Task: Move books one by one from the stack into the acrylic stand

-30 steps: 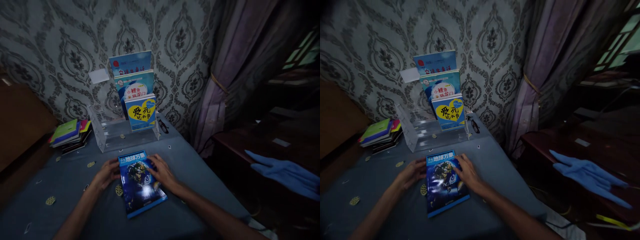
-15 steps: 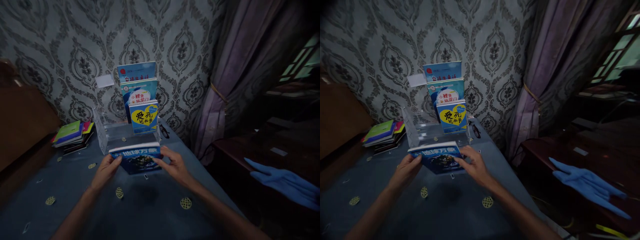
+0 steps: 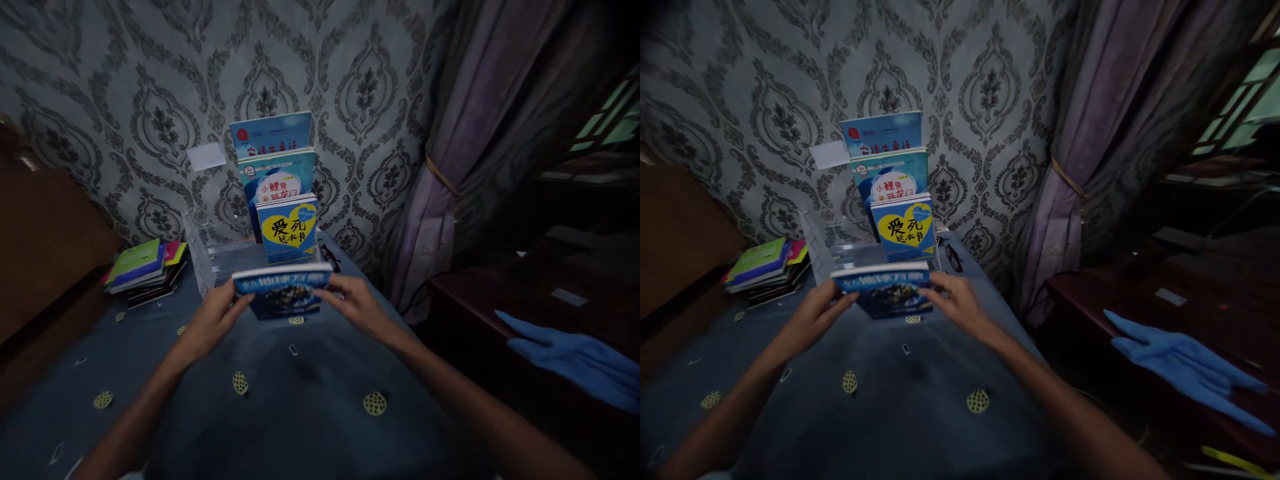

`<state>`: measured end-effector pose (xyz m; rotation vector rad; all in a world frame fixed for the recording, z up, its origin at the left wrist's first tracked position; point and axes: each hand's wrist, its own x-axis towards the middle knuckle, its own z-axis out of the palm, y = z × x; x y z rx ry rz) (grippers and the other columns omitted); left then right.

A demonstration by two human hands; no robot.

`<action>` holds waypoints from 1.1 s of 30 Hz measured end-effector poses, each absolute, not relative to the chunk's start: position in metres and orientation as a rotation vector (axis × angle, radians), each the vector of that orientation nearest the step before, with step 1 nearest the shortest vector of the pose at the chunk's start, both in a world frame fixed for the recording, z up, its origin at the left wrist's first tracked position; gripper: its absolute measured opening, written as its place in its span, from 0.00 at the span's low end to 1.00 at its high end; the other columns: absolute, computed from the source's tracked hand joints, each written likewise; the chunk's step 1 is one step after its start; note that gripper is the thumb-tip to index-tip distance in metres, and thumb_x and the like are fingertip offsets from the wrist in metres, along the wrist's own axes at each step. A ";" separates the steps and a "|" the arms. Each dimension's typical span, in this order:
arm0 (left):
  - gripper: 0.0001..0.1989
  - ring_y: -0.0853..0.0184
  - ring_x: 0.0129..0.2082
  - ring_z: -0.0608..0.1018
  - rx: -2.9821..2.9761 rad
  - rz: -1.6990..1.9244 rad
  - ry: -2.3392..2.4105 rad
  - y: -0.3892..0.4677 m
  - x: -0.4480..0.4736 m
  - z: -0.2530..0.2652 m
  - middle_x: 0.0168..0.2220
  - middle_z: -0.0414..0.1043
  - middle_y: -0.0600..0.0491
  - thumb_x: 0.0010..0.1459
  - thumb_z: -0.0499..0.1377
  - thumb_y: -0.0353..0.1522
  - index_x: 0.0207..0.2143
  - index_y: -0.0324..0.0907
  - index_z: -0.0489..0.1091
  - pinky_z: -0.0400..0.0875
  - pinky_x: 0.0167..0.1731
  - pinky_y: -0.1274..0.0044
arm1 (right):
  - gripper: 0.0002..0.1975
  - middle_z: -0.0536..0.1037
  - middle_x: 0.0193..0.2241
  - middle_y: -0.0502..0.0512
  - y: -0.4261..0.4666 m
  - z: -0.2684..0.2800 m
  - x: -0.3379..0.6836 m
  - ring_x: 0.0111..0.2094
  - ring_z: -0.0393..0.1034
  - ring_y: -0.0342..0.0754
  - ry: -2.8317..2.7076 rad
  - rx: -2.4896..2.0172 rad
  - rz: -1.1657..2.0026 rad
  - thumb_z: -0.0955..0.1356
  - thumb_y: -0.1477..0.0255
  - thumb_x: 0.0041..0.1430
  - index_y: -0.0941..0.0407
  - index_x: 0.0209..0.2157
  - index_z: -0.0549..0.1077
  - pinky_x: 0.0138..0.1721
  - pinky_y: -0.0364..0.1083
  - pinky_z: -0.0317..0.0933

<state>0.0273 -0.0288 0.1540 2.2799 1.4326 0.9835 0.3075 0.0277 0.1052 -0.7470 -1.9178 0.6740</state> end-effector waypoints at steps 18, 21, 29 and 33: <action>0.09 0.59 0.39 0.80 2.338 1.307 1.573 0.077 0.065 0.126 0.38 0.77 0.48 0.67 0.51 0.33 0.48 0.42 0.62 0.71 0.38 0.72 | 0.09 0.78 0.30 0.52 0.124 0.094 0.304 0.32 0.74 0.51 -1.744 -0.849 0.425 0.65 0.64 0.62 0.54 0.33 0.72 0.34 0.47 0.67; 0.09 0.59 0.39 0.80 2.354 1.221 1.726 0.083 0.068 0.122 0.39 0.78 0.48 0.67 0.52 0.32 0.48 0.42 0.62 0.71 0.38 0.72 | 0.09 0.80 0.34 0.54 0.130 0.085 0.305 0.34 0.74 0.51 -1.699 -0.885 0.365 0.65 0.66 0.61 0.54 0.38 0.74 0.36 0.48 0.68; 0.09 0.55 0.39 0.82 2.251 0.782 2.206 0.093 0.080 0.114 0.37 0.80 0.45 0.71 0.48 0.33 0.50 0.40 0.62 0.69 0.36 0.73 | 0.16 0.78 0.36 0.58 0.150 0.075 0.308 0.35 0.73 0.53 -1.576 -1.031 0.221 0.66 0.69 0.58 0.57 0.46 0.77 0.39 0.52 0.69; 0.10 0.55 0.39 0.83 2.222 0.694 2.292 0.094 0.087 0.111 0.38 0.80 0.43 0.73 0.46 0.34 0.50 0.40 0.61 0.68 0.35 0.73 | 0.17 0.76 0.34 0.58 0.155 0.079 0.303 0.34 0.72 0.54 -1.589 -1.071 0.180 0.64 0.68 0.60 0.57 0.47 0.78 0.38 0.52 0.67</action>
